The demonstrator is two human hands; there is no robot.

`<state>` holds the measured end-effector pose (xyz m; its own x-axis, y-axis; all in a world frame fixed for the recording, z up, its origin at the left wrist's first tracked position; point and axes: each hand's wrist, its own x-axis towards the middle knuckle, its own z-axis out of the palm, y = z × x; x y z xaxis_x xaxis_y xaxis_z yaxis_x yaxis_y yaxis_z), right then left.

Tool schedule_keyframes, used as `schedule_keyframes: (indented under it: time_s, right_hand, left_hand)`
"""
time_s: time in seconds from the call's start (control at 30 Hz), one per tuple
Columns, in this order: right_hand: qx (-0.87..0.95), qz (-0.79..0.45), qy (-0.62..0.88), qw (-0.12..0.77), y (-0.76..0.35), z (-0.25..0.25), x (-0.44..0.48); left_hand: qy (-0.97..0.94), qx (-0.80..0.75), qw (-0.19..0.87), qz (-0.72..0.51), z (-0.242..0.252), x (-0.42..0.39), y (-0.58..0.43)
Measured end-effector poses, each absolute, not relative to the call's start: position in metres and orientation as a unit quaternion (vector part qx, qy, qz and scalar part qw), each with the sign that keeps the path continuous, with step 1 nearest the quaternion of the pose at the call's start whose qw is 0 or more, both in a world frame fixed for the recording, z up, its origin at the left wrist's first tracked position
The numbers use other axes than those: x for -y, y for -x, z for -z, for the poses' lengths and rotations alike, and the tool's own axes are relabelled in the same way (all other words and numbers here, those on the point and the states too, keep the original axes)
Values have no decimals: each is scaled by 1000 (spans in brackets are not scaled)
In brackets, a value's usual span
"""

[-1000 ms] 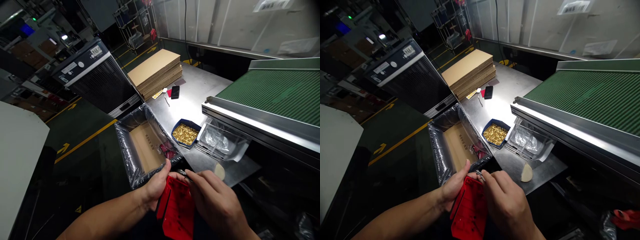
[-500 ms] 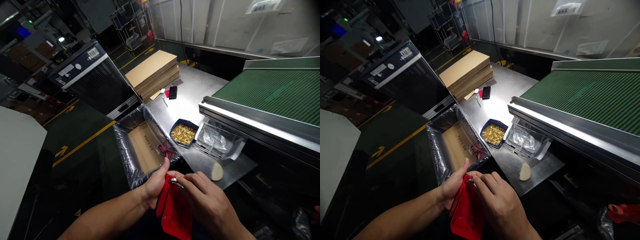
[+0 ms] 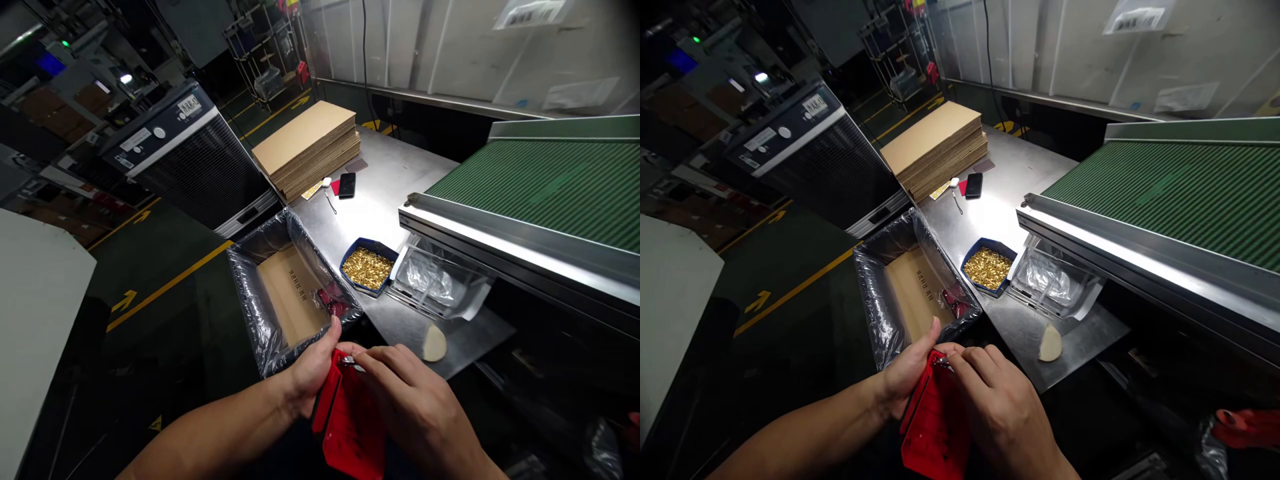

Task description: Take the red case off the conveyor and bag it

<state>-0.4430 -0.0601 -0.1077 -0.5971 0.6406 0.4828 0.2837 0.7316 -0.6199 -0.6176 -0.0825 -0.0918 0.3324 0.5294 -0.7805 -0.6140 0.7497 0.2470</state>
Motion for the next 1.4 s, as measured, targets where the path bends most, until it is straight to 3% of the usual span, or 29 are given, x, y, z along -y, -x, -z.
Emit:
schedule_keyframes:
  time_s: [0.37,0.57,0.87,0.93,1.03,1.17,1.4]
  right_hand:
    - [860,-213,267,377,443,106,64]
    - [699,-339,409,478,440,108,72]
    - [524,-472,431,563,464,116,99]
    - [400,-555,456,569,466,117,89]
    - [274,-662,460,524,464,120,73]
    - [294,-669,468,497,460,125,66]
    - [350,-655,526,414,455,123,64]
  left_hand:
    - [24,-464,817,-341,91,83,615]
    - [52,-470,790,-391,89,81,615]
    - [181,-533,699,-441,81,86,595]
    - [89,-604,654,-447,85,92,596]
    - [-225,-692,510,-459,82,102,603]
    - [-566,-619,403,-368,64,110,610]
    - [-605,-596,433,-303,66,104,603]
